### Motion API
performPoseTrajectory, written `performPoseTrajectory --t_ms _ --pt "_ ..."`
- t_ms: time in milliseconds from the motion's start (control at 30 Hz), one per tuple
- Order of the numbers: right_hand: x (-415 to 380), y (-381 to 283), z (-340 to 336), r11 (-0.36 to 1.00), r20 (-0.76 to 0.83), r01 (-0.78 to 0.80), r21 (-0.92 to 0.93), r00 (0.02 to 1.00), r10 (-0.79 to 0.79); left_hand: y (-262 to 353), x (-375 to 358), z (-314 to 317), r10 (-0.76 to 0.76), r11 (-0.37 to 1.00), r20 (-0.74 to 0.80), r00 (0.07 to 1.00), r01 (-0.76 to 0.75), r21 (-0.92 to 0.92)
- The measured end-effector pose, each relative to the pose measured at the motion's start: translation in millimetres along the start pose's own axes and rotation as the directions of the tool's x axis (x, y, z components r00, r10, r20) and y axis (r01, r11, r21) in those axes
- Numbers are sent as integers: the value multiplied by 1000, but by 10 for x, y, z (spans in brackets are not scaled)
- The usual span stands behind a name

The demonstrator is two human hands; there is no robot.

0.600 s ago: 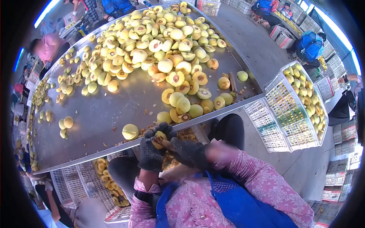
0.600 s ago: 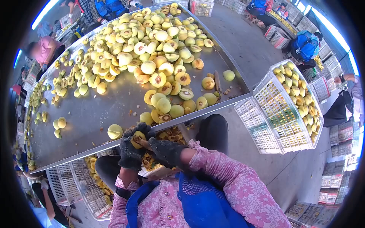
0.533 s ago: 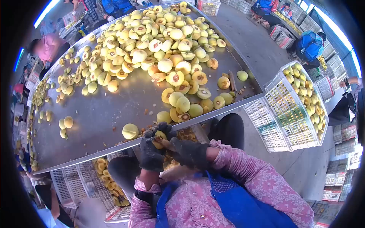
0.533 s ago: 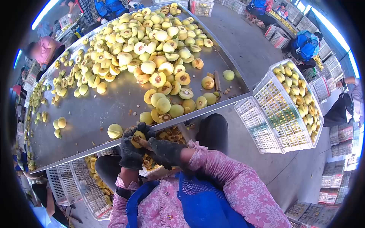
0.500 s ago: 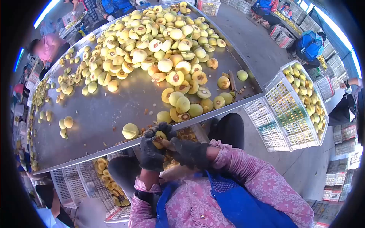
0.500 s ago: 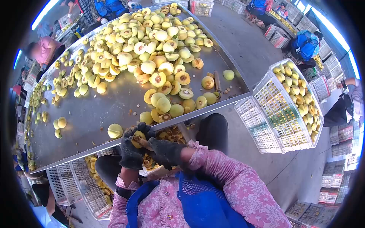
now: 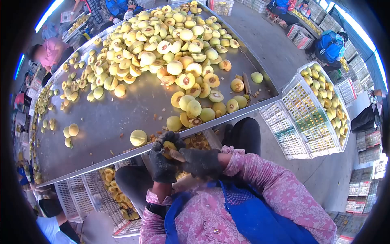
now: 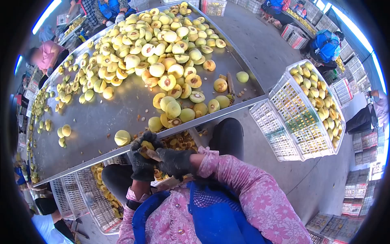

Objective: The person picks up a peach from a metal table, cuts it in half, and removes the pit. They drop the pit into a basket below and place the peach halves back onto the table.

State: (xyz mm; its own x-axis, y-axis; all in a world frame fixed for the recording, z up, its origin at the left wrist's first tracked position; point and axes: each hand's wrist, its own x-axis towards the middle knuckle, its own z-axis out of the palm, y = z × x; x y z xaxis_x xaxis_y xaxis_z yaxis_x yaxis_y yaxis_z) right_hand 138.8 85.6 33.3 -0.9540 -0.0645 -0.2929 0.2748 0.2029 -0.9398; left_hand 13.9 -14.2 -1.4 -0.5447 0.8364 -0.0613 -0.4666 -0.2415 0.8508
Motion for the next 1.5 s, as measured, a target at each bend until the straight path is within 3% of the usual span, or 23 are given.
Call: performPoseTrajectory --t_ms 100,167,300,400,467,500,600,667,767,800,833,867,900,933,967,1000,1033,1100,1133,1200,1300,1433,1500 --pt "-6 84 75 836 -276 254 -487 863 -423 27 -15 -66 -92 965 77 993 70 253" --pt "-54 -166 -54 977 -28 -184 110 982 189 50 -65 5 -69 954 37 997 55 293" --pt "-47 75 6 966 45 -135 220 991 129 -48 -77 -55 -83 977 19 996 77 198" --pt "18 377 123 953 -24 208 219 978 -208 -73 -91 -54 12 938 8 1000 -14 346" --pt "-26 360 139 863 -128 503 -50 853 -505 -107 -98 -15 -19 962 61 998 35 -272" --pt "-26 380 147 802 -149 579 -149 788 -597 -99 -95 22 -17 962 65 998 34 -272" --pt "108 929 295 935 46 55 350 996 -76 -6 -125 181 -194 931 -97 976 153 -330" --pt "164 1110 349 858 -43 491 150 870 -491 84 -171 274 -140 944 -235 962 58 -326" --pt "158 957 380 713 -90 699 -55 707 -701 241 -250 220 -103 956 -224 969 35 -292" --pt "121 826 361 683 -96 723 -101 676 -730 279 -164 -26 24 913 27 999 -11 -409" --pt "-6 546 273 790 34 418 448 875 -482 409 -161 -254 29 915 29 999 -15 -403" --pt "-101 321 189 606 315 -92 790 909 -273 517 -236 -504 210 971 -133 969 -223 -88" --pt "-130 163 115 608 318 -91 788 907 -276 630 -338 -775 420 896 -222 880 -362 259" --pt "-137 70 58 786 331 -216 578 943 16 773 -411 -1069 624 700 -219 750 -413 582" --pt "-142 -22 0 840 317 -412 353 898 307 1073 -528 -1356 343 929 -379 860 -370 2" --pt "-70 252 62 883 219 -423 202 899 380 1260 -597 -1664 278 944 -315 907 -319 -83" --pt "50 770 209 966 112 -258 -11 960 257 1451 -651 -1607 272 932 -573 773 -64 356" --pt "185 1582 478 971 -24 27 -237 999 -34 1600 -675 -1886 367 376 -634 681 515 770" --pt "180 1583 517 975 -76 49 -216 995 -67 1622 -546 -1740 371 373 -631 682 513 773" --pt "87 1416 378 991 21 -131 32 991 130 1600 -153 -1397 496 416 -286 820 64 907" --pt "129 1435 392 995 -53 -49 -83 998 44 1279 686 -564 136 679 -258 957 99 727" --pt "264 2008 510 977 202 -52 -205 975 94 250 1767 -279 39 433 151 988 -152 888" --pt "29 1715 430 979 -48 31 -203 998 -41 105 1842 216 -159 309 181 971 -125 943"
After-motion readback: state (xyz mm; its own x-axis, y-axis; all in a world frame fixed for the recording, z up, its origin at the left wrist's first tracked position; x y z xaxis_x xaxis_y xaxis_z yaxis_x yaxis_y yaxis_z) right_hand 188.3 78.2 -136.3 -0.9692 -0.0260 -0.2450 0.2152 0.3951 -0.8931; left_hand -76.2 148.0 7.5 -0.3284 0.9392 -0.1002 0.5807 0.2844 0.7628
